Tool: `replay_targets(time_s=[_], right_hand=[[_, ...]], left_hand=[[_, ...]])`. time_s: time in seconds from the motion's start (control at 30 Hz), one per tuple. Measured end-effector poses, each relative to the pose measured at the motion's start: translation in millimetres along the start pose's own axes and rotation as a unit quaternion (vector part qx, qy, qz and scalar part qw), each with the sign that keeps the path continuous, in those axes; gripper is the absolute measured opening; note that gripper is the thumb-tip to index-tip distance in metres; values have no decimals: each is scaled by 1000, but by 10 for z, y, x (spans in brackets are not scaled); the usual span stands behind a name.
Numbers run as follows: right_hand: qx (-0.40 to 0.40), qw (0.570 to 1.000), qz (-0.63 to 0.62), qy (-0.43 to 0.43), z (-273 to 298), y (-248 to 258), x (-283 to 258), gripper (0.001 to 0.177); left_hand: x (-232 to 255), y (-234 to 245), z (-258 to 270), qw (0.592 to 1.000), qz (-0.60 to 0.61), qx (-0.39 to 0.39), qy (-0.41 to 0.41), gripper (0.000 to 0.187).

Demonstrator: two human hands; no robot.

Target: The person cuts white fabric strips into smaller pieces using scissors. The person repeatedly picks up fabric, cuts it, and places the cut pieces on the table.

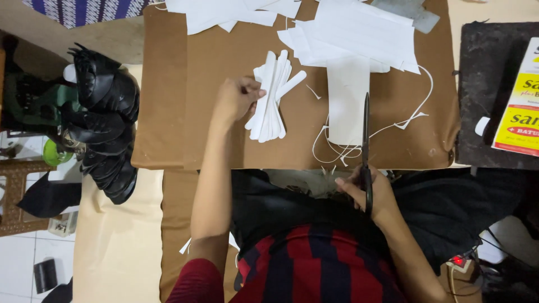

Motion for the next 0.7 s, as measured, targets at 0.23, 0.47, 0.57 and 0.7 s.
replay_targets(time_s=[0.23,0.47,0.57,0.7], right_hand=[[45,999,23,9,65,270,89,34],[146,978,134,69,81,425,-181,36],[188,960,167,125,36,395,-310,36],[214,939,182,197,-290,423,-275,38]], left_hand=[[285,-214,198,971,-225,74,8,31],[773,-861,554,958,-193,175,-124,13],[658,-1466,505,961,-155,139,-180,27],[437,-1967,292,977,-139,105,-121,48]])
Point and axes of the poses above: each hand's wrist, its own z-axis away from the middle knuckle, its own y-axis out of the back of the hand, x = y × z, the point moved 1 cm from there along -z, towards the middle knuckle, and after that the axes turned 5 degrees about z, right-handed, at the moved point
